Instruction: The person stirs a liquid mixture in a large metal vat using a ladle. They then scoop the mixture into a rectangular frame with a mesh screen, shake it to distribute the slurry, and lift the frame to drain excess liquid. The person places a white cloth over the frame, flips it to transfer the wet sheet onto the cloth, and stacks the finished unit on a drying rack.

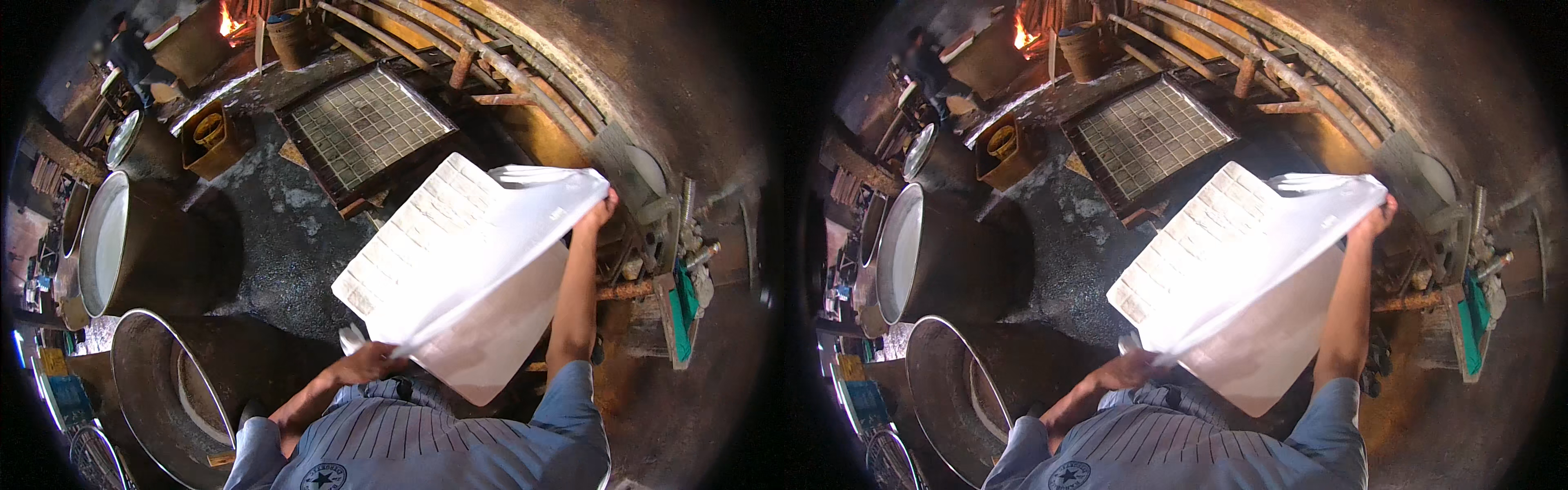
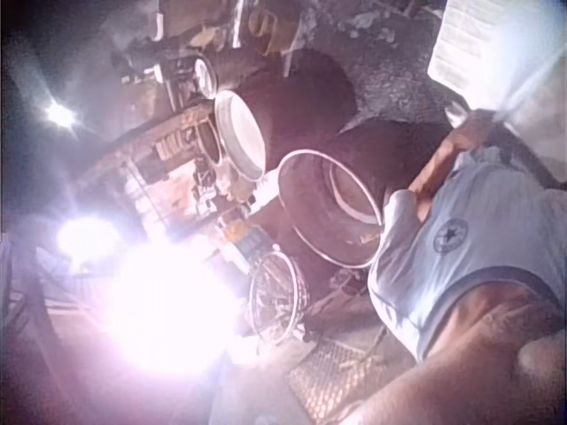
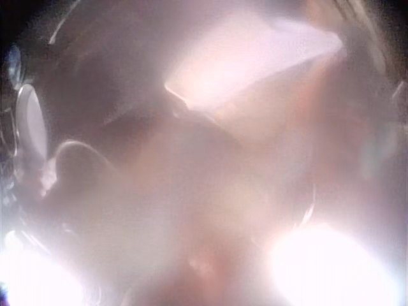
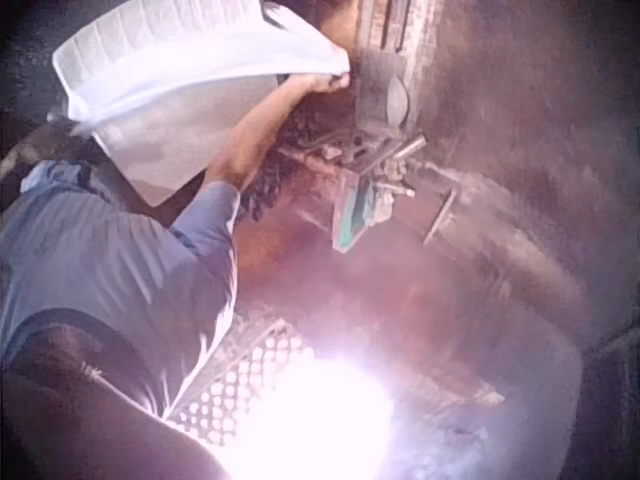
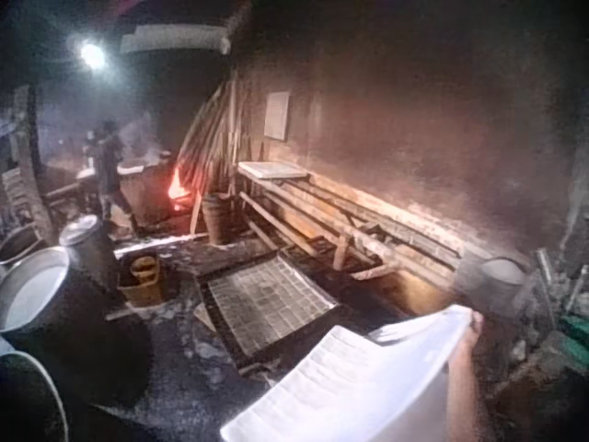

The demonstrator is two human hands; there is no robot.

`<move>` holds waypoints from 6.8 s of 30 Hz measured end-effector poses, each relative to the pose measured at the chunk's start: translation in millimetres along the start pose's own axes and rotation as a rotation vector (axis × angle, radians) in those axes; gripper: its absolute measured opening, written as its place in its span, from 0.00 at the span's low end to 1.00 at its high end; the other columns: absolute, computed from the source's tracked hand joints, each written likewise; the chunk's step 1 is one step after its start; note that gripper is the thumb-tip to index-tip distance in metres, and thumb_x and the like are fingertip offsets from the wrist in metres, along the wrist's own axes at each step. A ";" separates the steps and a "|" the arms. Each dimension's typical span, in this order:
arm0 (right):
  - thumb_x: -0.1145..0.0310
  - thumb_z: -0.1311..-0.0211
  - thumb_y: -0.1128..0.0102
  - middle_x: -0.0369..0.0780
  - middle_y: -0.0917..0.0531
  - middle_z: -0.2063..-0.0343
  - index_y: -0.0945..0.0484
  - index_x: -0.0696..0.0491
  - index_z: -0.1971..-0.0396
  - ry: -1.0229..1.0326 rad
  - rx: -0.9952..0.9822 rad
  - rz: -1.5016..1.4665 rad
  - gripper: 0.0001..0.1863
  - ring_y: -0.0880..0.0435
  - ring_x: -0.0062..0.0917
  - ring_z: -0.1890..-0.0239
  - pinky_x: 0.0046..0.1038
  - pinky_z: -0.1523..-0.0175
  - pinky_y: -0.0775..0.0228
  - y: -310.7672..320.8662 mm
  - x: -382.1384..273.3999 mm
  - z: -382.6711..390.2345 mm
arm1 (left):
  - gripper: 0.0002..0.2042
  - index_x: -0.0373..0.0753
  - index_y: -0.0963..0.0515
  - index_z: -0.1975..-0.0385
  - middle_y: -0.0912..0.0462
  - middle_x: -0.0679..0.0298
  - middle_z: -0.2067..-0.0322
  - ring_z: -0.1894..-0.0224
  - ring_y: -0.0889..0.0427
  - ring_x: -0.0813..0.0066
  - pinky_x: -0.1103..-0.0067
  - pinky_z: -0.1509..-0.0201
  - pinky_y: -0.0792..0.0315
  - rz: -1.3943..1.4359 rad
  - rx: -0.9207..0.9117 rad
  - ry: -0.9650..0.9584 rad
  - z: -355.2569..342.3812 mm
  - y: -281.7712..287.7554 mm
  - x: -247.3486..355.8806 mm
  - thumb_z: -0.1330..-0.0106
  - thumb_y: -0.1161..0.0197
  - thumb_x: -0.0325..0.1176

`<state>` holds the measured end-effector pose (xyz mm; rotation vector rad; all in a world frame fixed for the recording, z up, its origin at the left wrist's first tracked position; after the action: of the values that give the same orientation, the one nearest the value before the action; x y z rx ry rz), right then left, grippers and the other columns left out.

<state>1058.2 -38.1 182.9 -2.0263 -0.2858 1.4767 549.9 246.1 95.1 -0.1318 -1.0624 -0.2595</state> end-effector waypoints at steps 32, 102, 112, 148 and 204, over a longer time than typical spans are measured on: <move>0.57 0.36 0.52 0.43 0.19 0.58 0.26 0.53 0.52 -0.024 -0.147 0.390 0.19 0.19 0.36 0.59 0.39 0.53 0.23 427.1 -418.1 -109.1 | 0.22 0.27 0.22 0.57 0.20 0.56 0.66 0.62 0.25 0.70 0.74 0.56 0.31 0.095 -0.723 -0.321 -4.6 -526.3 194.8 0.37 0.40 0.44; 0.55 0.37 0.41 0.43 0.31 0.41 0.44 0.53 0.35 -0.860 0.175 0.786 0.36 0.29 0.34 0.42 0.41 0.38 0.36 205.1 -42.8 281.6 | 0.40 0.40 0.21 0.55 0.20 0.51 0.55 0.50 0.22 0.51 0.62 0.46 0.31 -0.565 0.231 -0.172 -315.0 241.8 -26.2 0.56 0.40 0.72; 0.56 0.39 0.39 0.43 0.28 0.48 0.38 0.54 0.42 -0.563 0.058 0.985 0.30 0.27 0.33 0.47 0.38 0.43 0.33 -178.3 39.9 313.6 | 0.30 0.32 0.20 0.72 0.20 0.52 0.74 0.68 0.19 0.62 0.66 0.68 0.27 -0.099 0.093 -0.328 -225.0 446.5 42.7 0.58 0.29 0.59; 0.64 0.44 0.34 0.40 0.18 0.61 0.24 0.61 0.56 -0.751 -1.594 0.499 0.20 0.18 0.29 0.61 0.34 0.55 0.25 -1647.0 1207.8 446.7 | 0.30 0.29 0.19 0.76 0.20 0.60 0.77 0.73 0.22 0.72 0.73 0.67 0.29 0.489 1.517 0.254 186.9 1885.9 -232.7 0.58 0.24 0.57; 0.49 0.60 0.23 0.44 0.19 0.66 0.23 0.68 0.63 -0.624 -2.873 0.250 0.36 0.22 0.25 0.62 0.28 0.57 0.28 -2507.9 1571.5 2343.7 | 0.12 0.31 0.20 0.73 0.21 0.69 0.73 0.72 0.26 0.81 0.81 0.66 0.34 1.093 2.579 0.329 1378.8 2441.9 -895.8 0.43 0.32 0.36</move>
<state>-99.7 3548.3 -39.1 0.5607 1.1882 -0.2922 -359.6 3044.9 19.4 1.5415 -0.1861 2.0048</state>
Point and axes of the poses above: each hand's wrist, its own z-axis away from the middle knuckle, its own y-axis out of the back of the hand, x = y × z, the point moved 9 cm from there along -z, towards the middle knuckle
